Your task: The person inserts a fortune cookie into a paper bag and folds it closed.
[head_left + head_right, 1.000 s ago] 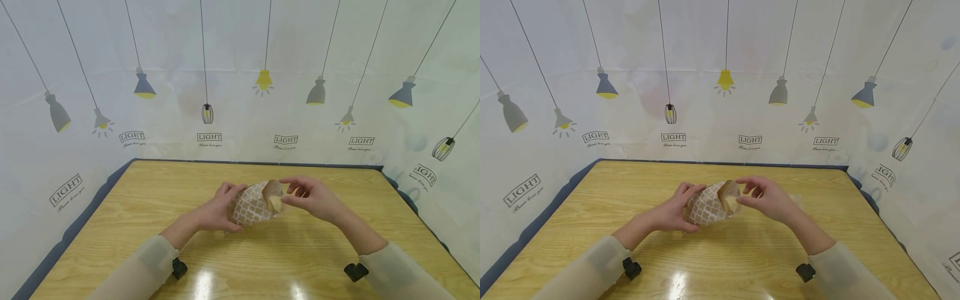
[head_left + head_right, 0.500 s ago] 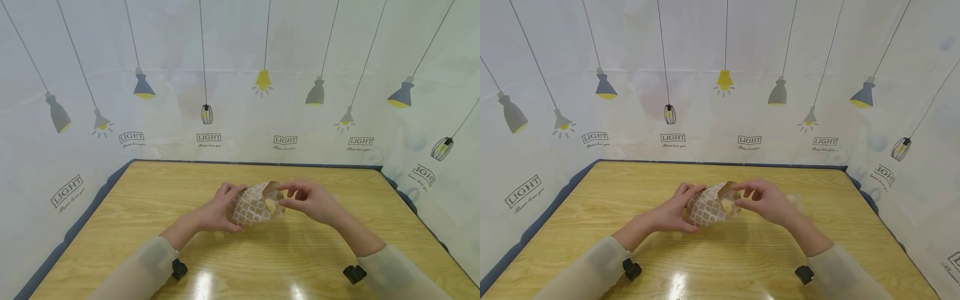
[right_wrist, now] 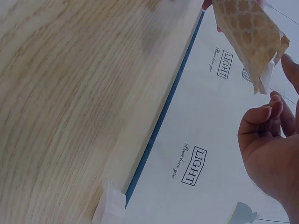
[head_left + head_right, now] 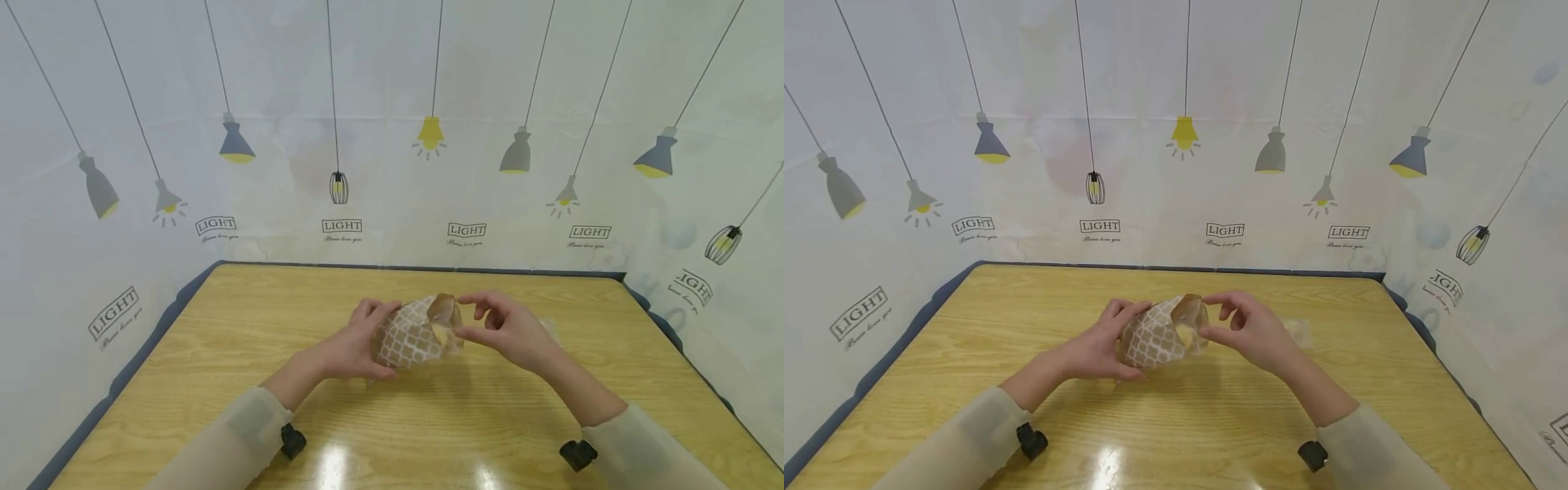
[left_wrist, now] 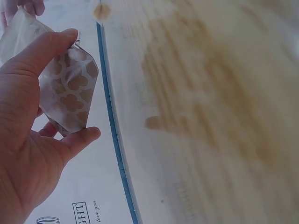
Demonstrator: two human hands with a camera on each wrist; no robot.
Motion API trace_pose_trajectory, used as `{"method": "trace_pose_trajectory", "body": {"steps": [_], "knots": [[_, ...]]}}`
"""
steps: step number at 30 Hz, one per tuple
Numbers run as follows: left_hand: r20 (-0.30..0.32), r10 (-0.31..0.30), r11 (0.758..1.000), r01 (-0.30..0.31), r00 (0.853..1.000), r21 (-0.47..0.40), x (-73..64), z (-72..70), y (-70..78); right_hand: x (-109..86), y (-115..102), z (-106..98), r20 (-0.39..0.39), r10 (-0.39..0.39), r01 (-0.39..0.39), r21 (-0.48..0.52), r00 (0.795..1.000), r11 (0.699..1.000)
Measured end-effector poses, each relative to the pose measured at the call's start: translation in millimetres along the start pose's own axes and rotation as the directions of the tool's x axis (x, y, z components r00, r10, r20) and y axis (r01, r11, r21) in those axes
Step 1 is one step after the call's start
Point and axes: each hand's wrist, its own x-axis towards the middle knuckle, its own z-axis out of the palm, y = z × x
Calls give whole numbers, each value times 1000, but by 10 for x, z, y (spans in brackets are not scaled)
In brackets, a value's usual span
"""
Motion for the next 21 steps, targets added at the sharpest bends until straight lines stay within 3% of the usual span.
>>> {"method": "trace_pose_trajectory", "body": {"steps": [21], "knots": [[-25, 4, 1000, -4, 1000, -19, 1, -3, 15, 1, -13, 36, 31, -12, 11, 31, 999, 999]]}}
